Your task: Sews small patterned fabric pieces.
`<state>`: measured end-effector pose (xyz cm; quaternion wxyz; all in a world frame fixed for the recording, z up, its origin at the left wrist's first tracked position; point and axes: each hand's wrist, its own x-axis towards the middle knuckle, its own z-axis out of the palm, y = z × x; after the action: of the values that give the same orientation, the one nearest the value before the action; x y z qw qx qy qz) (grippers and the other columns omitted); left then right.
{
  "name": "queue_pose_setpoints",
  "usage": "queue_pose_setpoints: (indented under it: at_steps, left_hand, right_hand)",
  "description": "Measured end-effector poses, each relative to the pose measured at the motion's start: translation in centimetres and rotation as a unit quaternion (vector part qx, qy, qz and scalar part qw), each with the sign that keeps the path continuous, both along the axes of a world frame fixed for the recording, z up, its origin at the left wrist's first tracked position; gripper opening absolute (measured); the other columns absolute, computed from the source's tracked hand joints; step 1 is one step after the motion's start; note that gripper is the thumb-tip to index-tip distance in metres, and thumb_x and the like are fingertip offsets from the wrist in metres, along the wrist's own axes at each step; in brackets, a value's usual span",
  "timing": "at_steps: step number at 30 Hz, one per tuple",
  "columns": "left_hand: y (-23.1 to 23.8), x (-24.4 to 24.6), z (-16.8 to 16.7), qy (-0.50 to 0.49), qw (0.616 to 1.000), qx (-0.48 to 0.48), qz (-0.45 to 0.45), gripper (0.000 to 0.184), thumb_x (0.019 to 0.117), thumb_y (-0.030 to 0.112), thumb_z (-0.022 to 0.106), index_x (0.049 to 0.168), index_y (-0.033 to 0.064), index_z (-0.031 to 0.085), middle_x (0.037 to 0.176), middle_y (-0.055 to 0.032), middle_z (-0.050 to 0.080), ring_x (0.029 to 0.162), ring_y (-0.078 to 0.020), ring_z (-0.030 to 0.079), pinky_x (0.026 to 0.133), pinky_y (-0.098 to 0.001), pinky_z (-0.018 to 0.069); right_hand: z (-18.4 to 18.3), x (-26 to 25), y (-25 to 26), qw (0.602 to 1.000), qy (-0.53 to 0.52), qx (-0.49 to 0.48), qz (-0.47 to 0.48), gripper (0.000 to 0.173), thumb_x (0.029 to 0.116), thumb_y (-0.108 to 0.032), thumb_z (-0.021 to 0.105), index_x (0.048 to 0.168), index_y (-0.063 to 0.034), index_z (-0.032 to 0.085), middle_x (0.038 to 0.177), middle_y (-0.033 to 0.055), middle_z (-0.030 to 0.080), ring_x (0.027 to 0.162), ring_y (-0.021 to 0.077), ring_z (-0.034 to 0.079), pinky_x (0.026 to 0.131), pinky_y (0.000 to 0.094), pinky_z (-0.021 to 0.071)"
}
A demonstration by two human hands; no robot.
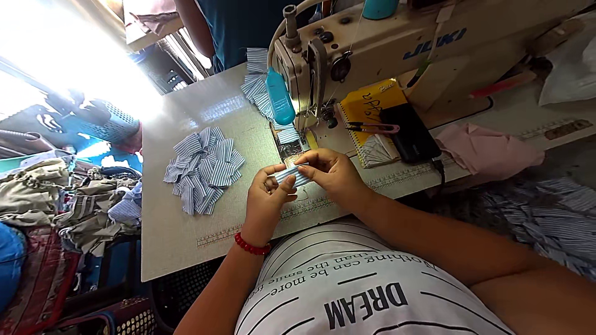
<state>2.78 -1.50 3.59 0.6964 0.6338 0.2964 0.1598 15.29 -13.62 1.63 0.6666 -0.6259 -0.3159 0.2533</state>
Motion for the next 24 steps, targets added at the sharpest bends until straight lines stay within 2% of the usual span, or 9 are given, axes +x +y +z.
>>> queue_pose_setpoints:
  at_steps: [2, 5, 9, 11, 15, 17, 20, 24]
  left_hand:
    - [-0.4, 0.2, -0.6, -0.031, 0.999, -0.017, 0.018, 0.018, 0.0971, 0.002, 0.066, 0.115, 0.0026, 0.064, 0.092, -0.0072, 0.071, 0.079, -0.0154, 0.073, 0.074, -0.0312, 0.0641]
    - [-0.4, 0.1, -1.7, -0.074, 0.994, 0.083, 0.016, 0.018, 0.0921, -0.001, 0.071, 0.109, 0.0038, 0.066, 0.089, -0.0025, 0.071, 0.076, -0.0106, 0.071, 0.072, -0.0278, 0.0633]
    - [-0.6, 0.1, -2.2, -0.101, 0.97, 0.219, 0.018, 0.025, 0.0907, 0.006, 0.075, 0.114, 0.0048, 0.067, 0.084, 0.0014, 0.068, 0.069, -0.0053, 0.067, 0.064, -0.0223, 0.06]
    - [-0.8, 0.3, -2.2, -0.127, 0.957, 0.261, 0.026, 0.027, 0.0916, 0.01, 0.075, 0.116, 0.0049, 0.065, 0.081, 0.0023, 0.066, 0.066, -0.0037, 0.065, 0.062, -0.0206, 0.0582]
    - [-1.5, 0.6, -1.7, -0.168, 0.935, 0.311, 0.027, 0.033, 0.093, 0.012, 0.075, 0.123, 0.0033, 0.063, 0.081, 0.0025, 0.064, 0.069, -0.0021, 0.062, 0.064, -0.0184, 0.0555]
    - [-1.6, 0.8, -1.5, -0.156, 0.94, 0.303, 0.023, 0.033, 0.0923, 0.01, 0.075, 0.123, 0.0033, 0.064, 0.085, 0.0005, 0.066, 0.071, -0.003, 0.063, 0.065, -0.0188, 0.0554]
    - [-1.6, 0.8, -1.3, -0.121, 0.965, 0.23, 0.031, 0.024, 0.0923, 0.012, 0.075, 0.114, 0.0049, 0.068, 0.094, -0.0014, 0.07, 0.075, -0.0061, 0.068, 0.066, -0.0226, 0.0599]
    - [-1.4, 0.9, -1.1, -0.129, 0.986, 0.098, 0.038, 0.019, 0.092, 0.002, 0.073, 0.11, 0.0053, 0.066, 0.092, -0.0017, 0.072, 0.077, -0.0096, 0.071, 0.07, -0.0265, 0.0629]
  right_hand:
    - [-0.2, 0.0, -0.1, 1.0, 0.003, 0.012, -0.008, 0.015, 0.0958, -0.003, 0.069, 0.11, -0.005, 0.07, 0.095, 0.0039, 0.07, 0.077, 0.0077, 0.067, 0.071, 0.0216, 0.0585]
    - [-0.3, -0.1, -0.2, 1.0, 0.009, -0.005, -0.002, 0.017, 0.0976, -0.007, 0.067, 0.114, -0.0062, 0.067, 0.099, 0.0031, 0.069, 0.08, 0.0071, 0.066, 0.074, 0.0214, 0.0579]
    - [-0.5, -0.3, -0.3, 1.0, 0.001, 0.005, -0.014, 0.008, 0.0981, -0.008, 0.067, 0.106, -0.0077, 0.07, 0.102, 0.0007, 0.072, 0.078, 0.005, 0.066, 0.069, 0.0188, 0.0558]
    - [-0.8, -0.6, -0.2, 0.998, 0.027, 0.056, -0.027, 0.009, 0.0985, -0.005, 0.065, 0.106, -0.0074, 0.069, 0.103, 0.0012, 0.072, 0.084, 0.0057, 0.068, 0.074, 0.0204, 0.058]
    - [-1.5, -1.1, 0.0, 0.983, 0.108, 0.145, -0.023, 0.012, 0.0996, -0.005, 0.063, 0.108, -0.0115, 0.067, 0.099, 0.0005, 0.068, 0.089, 0.0071, 0.067, 0.081, 0.0249, 0.0591]
    - [-1.6, -1.0, -0.1, 0.983, 0.1, 0.15, -0.031, 0.012, 0.0997, -0.005, 0.063, 0.109, -0.0119, 0.067, 0.1, 0.0005, 0.069, 0.09, 0.0076, 0.068, 0.082, 0.0253, 0.0594]
    - [-1.6, -0.9, -0.2, 0.99, 0.028, 0.132, -0.049, 0.013, 0.099, -0.003, 0.063, 0.108, -0.0115, 0.067, 0.1, -0.0007, 0.07, 0.087, 0.0062, 0.069, 0.078, 0.0228, 0.0598]
    - [-1.3, -0.9, -0.4, 0.992, -0.039, 0.103, -0.069, 0.014, 0.0975, -0.002, 0.065, 0.11, -0.0089, 0.066, 0.101, -0.001, 0.07, 0.086, 0.0047, 0.068, 0.078, 0.0205, 0.0594]
